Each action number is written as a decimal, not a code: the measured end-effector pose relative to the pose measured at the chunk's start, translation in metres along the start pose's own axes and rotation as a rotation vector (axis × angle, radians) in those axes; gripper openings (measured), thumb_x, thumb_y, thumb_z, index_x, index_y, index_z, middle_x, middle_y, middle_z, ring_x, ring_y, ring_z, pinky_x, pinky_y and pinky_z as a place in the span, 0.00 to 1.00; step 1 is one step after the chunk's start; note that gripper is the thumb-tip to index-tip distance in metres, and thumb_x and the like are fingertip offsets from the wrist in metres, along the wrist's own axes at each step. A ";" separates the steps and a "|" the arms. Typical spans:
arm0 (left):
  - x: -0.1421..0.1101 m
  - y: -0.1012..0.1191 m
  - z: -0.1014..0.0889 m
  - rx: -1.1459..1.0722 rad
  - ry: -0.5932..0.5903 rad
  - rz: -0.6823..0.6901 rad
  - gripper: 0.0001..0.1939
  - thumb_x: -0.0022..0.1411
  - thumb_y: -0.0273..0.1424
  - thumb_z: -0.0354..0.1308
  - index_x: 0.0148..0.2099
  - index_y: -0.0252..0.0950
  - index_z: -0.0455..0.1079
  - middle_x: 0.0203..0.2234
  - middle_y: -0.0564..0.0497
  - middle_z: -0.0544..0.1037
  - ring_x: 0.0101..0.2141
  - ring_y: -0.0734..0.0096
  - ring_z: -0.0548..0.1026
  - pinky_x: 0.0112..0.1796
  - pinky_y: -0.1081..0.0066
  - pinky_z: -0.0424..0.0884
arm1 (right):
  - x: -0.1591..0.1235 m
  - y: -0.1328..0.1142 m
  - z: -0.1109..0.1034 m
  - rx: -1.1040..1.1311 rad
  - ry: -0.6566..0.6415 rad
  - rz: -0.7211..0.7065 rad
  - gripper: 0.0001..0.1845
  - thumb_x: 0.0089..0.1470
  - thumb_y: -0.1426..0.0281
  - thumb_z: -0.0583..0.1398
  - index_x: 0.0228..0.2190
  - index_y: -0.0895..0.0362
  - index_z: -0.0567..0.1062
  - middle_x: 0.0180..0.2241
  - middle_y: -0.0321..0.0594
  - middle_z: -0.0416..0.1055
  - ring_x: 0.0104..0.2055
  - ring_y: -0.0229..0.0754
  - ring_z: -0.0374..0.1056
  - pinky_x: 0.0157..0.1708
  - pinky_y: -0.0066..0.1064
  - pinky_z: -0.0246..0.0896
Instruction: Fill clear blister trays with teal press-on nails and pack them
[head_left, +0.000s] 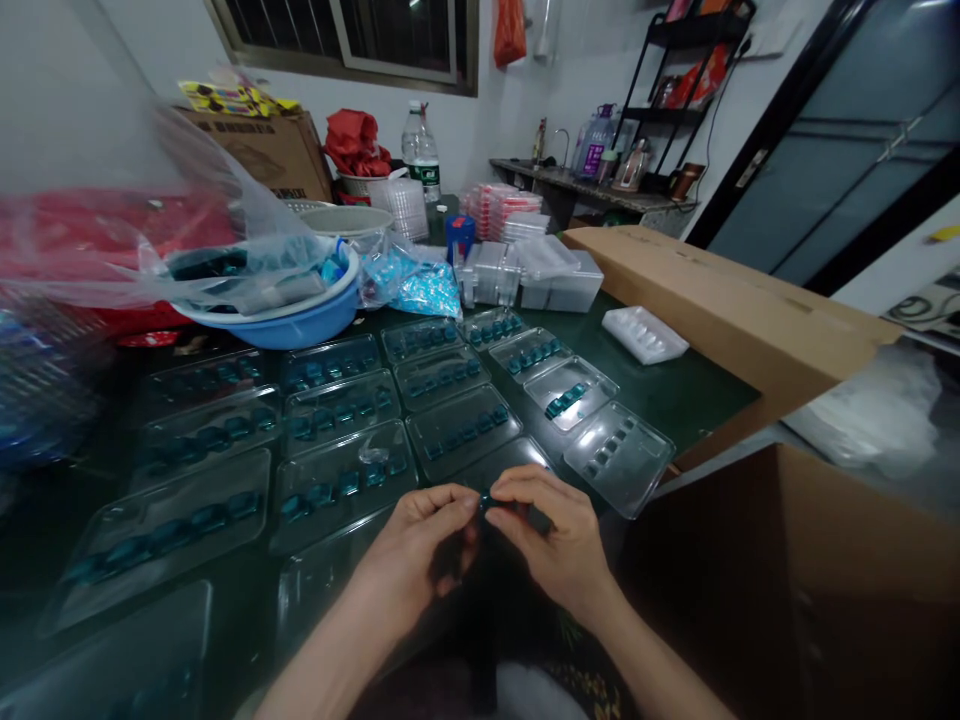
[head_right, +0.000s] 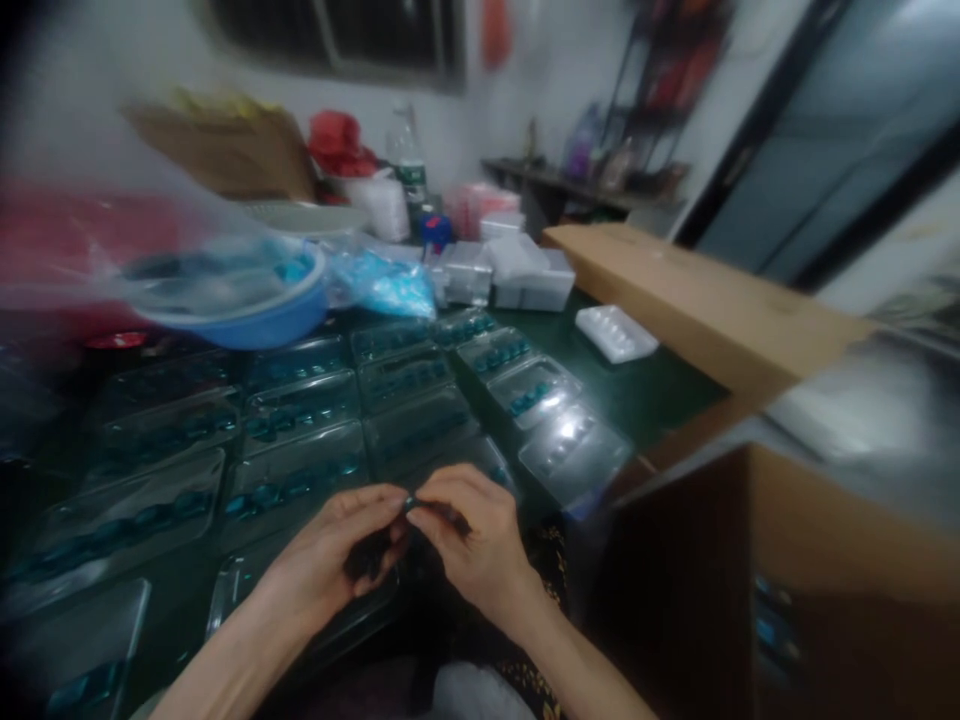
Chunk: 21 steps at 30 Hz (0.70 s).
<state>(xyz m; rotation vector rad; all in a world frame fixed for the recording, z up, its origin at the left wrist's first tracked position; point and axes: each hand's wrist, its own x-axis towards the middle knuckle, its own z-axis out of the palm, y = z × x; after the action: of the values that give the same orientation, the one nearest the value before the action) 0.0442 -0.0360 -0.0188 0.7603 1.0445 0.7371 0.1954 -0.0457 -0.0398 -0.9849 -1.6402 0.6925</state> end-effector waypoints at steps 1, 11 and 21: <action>-0.001 -0.001 0.001 -0.025 -0.004 -0.016 0.13 0.53 0.37 0.55 0.25 0.32 0.64 0.15 0.55 0.64 0.14 0.81 0.61 0.11 0.81 0.48 | 0.000 0.000 0.001 -0.002 0.001 0.008 0.06 0.48 0.76 0.59 0.32 0.57 0.72 0.32 0.38 0.67 0.31 0.35 0.64 0.29 0.26 0.62; 0.006 -0.006 0.001 -0.265 -0.012 -0.105 0.10 0.50 0.34 0.59 0.25 0.32 0.64 0.15 0.57 0.62 0.15 0.81 0.62 0.13 0.81 0.48 | 0.003 0.003 -0.009 0.046 -0.129 0.001 0.13 0.49 0.74 0.58 0.39 0.54 0.72 0.37 0.40 0.66 0.36 0.37 0.65 0.34 0.29 0.64; 0.006 0.002 0.012 -0.276 -0.101 -0.129 0.12 0.56 0.37 0.53 0.35 0.32 0.68 0.19 0.55 0.62 0.16 0.81 0.60 0.12 0.80 0.48 | 0.016 0.018 -0.040 -0.064 0.039 0.082 0.08 0.47 0.71 0.60 0.33 0.55 0.74 0.33 0.39 0.69 0.33 0.36 0.66 0.32 0.28 0.63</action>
<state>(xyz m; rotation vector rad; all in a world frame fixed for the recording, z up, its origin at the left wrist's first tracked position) 0.0573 -0.0323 -0.0163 0.4828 0.8703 0.7066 0.2372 -0.0244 -0.0363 -1.1100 -1.6032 0.6750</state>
